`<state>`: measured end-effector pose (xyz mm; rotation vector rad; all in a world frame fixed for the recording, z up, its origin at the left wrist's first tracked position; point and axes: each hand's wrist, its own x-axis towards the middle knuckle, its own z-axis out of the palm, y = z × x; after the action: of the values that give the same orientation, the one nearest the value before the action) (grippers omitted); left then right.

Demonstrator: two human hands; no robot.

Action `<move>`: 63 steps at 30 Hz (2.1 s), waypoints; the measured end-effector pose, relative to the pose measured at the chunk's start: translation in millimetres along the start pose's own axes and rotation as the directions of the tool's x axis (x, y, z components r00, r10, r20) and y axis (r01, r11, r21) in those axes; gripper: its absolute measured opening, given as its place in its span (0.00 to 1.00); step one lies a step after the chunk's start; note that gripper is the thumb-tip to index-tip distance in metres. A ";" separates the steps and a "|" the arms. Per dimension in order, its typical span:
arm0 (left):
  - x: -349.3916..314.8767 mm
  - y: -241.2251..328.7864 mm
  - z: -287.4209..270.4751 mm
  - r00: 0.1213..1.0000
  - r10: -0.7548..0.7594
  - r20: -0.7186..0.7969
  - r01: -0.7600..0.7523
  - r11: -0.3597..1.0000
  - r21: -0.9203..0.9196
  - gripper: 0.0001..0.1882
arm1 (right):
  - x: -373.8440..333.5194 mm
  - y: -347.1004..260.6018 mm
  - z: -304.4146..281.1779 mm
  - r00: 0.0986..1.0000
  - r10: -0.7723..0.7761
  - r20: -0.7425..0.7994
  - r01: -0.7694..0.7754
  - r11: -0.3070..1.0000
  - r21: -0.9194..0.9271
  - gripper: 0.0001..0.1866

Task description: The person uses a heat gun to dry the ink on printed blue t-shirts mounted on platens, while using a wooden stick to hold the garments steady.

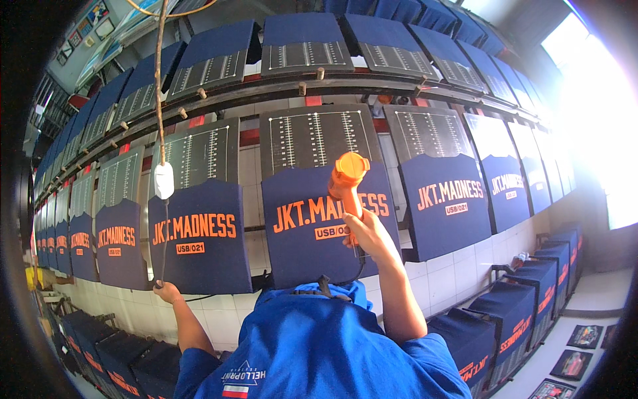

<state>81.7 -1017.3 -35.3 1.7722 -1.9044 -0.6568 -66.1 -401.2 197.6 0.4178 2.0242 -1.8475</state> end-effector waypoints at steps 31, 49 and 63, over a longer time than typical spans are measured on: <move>-23.3 20.1 -5.4 0.997 -0.014 -0.074 0.010 0.999 -0.045 0.29 | 1.5 1.2 24.7 0.996 -0.018 0.082 0.020 1.000 -0.016 0.15; -24.3 21.2 -8.3 0.996 -0.080 -0.032 0.080 0.996 -0.028 0.29 | -14.0 -9.4 26.1 0.985 0.086 0.148 -0.069 0.991 -0.114 0.15; -19.3 12.8 -2.6 0.998 -0.022 -0.058 0.016 0.995 -0.094 0.29 | -28.0 -15.0 22.7 0.960 0.201 0.193 -0.149 0.955 -0.256 0.18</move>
<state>74.7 -997.3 -25.5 1.7341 -1.7903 -0.6816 -46.4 -424.4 222.1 0.3028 1.9597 -1.4543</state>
